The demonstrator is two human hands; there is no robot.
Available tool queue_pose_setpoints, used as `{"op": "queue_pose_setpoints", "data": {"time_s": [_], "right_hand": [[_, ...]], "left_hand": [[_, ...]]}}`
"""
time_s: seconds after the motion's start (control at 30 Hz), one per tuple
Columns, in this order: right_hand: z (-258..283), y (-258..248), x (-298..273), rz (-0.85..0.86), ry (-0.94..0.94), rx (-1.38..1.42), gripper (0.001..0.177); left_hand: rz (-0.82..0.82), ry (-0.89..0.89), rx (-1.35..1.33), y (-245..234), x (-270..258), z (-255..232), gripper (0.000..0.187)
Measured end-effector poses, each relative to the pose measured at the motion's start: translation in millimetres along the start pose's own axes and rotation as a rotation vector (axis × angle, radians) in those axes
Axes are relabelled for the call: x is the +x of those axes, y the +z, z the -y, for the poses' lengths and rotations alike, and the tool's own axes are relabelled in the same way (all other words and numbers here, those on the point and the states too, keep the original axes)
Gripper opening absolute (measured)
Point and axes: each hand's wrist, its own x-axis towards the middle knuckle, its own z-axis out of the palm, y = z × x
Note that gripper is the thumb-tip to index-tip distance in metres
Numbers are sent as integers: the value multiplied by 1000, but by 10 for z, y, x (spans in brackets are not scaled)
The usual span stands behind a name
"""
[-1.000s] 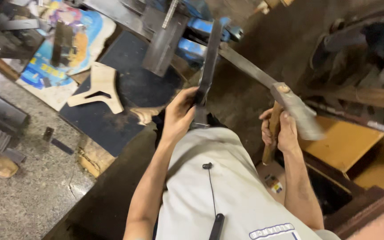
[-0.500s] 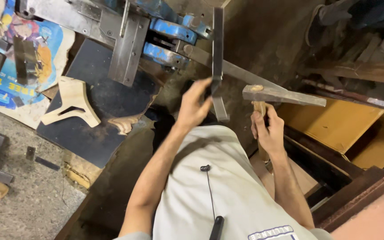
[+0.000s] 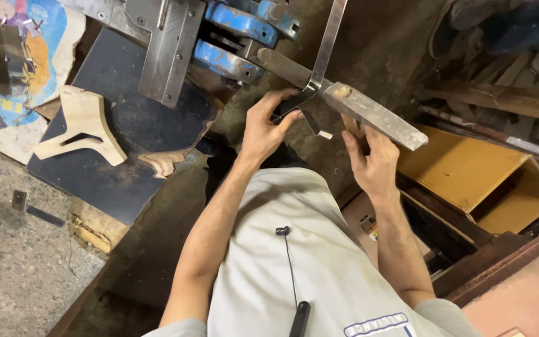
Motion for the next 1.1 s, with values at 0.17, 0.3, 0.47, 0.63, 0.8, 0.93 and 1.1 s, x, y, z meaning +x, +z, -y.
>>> {"op": "queue_pose_setpoints", "data": {"time_s": [0.17,0.3,0.47,0.63,0.8,0.93,1.1], "right_hand": [[186,-6,259,52,-21,-19,22],[263,-45,378,97,-8,-52,18],[263,-34,404,36,-53,-59,23],[190,-6,355,-27,-83,-121,29],[162,33,238,78,4,-42,24],[118,40,206,-9,-61,-81,27],[93,101,62,15,22,-52,35]], "left_hand": [[0,-12,-34,5,7,-23,39],[2,2,-25,31,-17,-62,39],[-16,74,-10,12,7,-36,39],[-3,28,-32,-2,61,-59,39],[-14,70,-2,2,17,-28,39],[1,60,1,21,15,-68,41],[-14,73,4,13,-36,-32,39]]}}
